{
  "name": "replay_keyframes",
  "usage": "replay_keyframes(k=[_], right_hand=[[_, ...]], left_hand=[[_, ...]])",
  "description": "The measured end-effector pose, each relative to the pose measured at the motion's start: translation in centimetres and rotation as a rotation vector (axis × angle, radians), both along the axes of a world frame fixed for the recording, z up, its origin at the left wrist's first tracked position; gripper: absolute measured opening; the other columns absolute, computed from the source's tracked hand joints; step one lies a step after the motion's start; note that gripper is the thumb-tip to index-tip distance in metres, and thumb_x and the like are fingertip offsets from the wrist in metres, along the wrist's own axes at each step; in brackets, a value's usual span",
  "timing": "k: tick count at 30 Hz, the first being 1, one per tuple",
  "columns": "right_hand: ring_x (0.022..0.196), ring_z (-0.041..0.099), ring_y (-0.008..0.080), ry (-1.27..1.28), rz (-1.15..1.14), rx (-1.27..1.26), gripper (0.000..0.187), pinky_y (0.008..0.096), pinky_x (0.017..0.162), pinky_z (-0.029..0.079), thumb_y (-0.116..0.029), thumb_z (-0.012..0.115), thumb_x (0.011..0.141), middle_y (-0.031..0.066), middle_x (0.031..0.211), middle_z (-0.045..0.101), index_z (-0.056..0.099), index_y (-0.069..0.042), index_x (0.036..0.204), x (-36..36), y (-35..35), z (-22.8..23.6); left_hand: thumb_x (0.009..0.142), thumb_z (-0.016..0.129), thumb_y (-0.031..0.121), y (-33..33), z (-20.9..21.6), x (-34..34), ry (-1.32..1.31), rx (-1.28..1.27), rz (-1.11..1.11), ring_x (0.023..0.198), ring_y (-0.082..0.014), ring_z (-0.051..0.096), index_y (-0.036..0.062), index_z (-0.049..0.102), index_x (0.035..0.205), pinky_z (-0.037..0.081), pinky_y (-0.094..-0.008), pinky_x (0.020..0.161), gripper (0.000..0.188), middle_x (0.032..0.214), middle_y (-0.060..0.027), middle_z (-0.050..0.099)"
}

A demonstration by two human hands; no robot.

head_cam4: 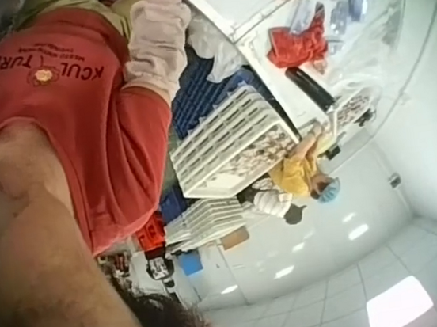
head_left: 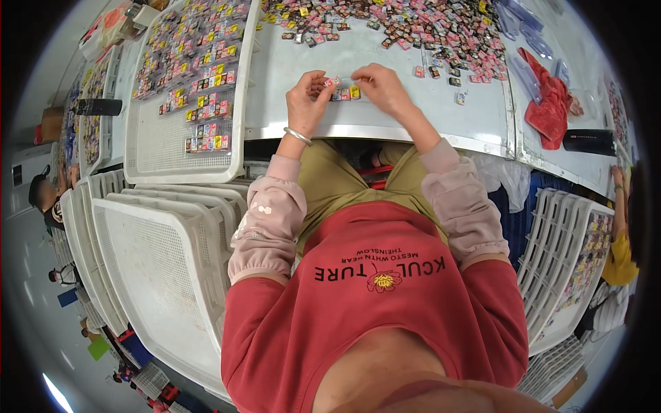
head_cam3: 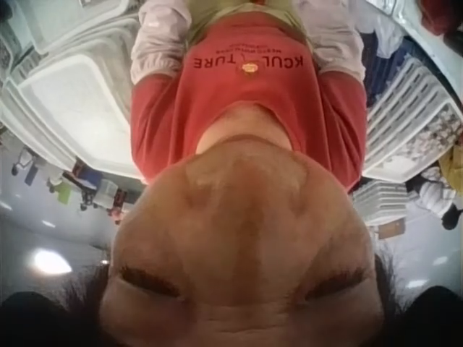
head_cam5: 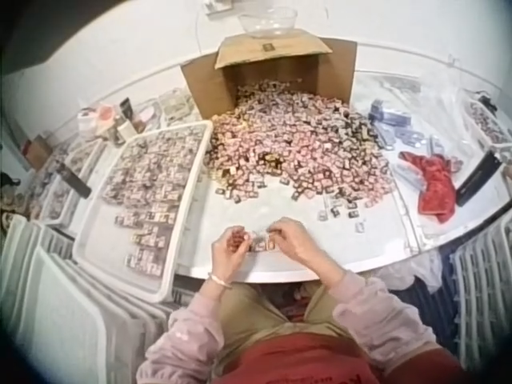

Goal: Sort small colorful plastic components and place them into a partitioned tray.

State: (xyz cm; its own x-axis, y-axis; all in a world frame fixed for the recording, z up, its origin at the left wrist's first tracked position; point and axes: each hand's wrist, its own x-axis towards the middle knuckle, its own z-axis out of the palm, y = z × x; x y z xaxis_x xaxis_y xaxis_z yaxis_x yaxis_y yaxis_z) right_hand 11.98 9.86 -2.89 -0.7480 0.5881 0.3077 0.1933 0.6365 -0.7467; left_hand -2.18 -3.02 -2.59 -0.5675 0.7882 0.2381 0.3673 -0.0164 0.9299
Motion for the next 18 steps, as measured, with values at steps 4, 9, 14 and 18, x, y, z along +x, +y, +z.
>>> replay_keyframes(k=[4,9,14,18], right_hand=[[0.067,0.059,0.0108,-0.044,0.066,-0.528,0.020,0.0247,0.056,0.049,-0.009,0.060,0.086,0.0033,0.083,0.062,0.064,-0.004,0.105,-0.2,1.0,3.2],[0.072,0.059,0.0087,-0.025,0.249,-0.637,0.027,0.0213,0.060,0.050,-0.011,0.059,0.089,0.0022,0.092,0.060,0.059,-0.004,0.114,-0.2,2.1,4.7],[0.077,0.061,0.0096,0.092,0.095,-0.916,0.026,0.0198,0.071,0.051,-0.014,0.059,0.090,0.0013,0.095,0.059,0.059,-0.004,0.114,2.8,2.7,3.5],[0.072,0.060,0.0074,-0.103,0.037,-0.800,0.023,0.0214,0.061,0.050,-0.015,0.062,0.087,-0.0012,0.088,0.060,0.061,-0.005,0.108,2.9,1.3,2.8]], left_hand=[[0.078,0.071,0.003,0.2,2.2,-0.1,0.184,-0.036,-0.096,0.075,-0.0111,0.066,-0.0020,0.061,0.103,0.054,-0.0234,0.067,0.027,0.087,-0.0074,0.068],[0.077,0.072,0.004,1.8,3.8,-0.9,0.282,0.021,-0.209,0.083,-0.0138,0.066,0.0000,0.062,0.105,0.054,-0.0259,0.071,0.030,0.097,-0.0094,0.068],[0.072,0.075,0.018,0.4,2.2,-1.4,0.753,-0.005,-0.301,0.100,-0.0268,0.057,0.0061,0.062,0.110,0.045,-0.0385,0.088,0.042,0.110,-0.0094,0.062],[0.065,0.077,0.024,0.4,0.5,0.5,0.817,-0.073,-0.291,0.097,-0.0263,0.051,0.0122,0.064,0.104,0.041,-0.0377,0.085,0.043,0.105,-0.0042,0.062]])
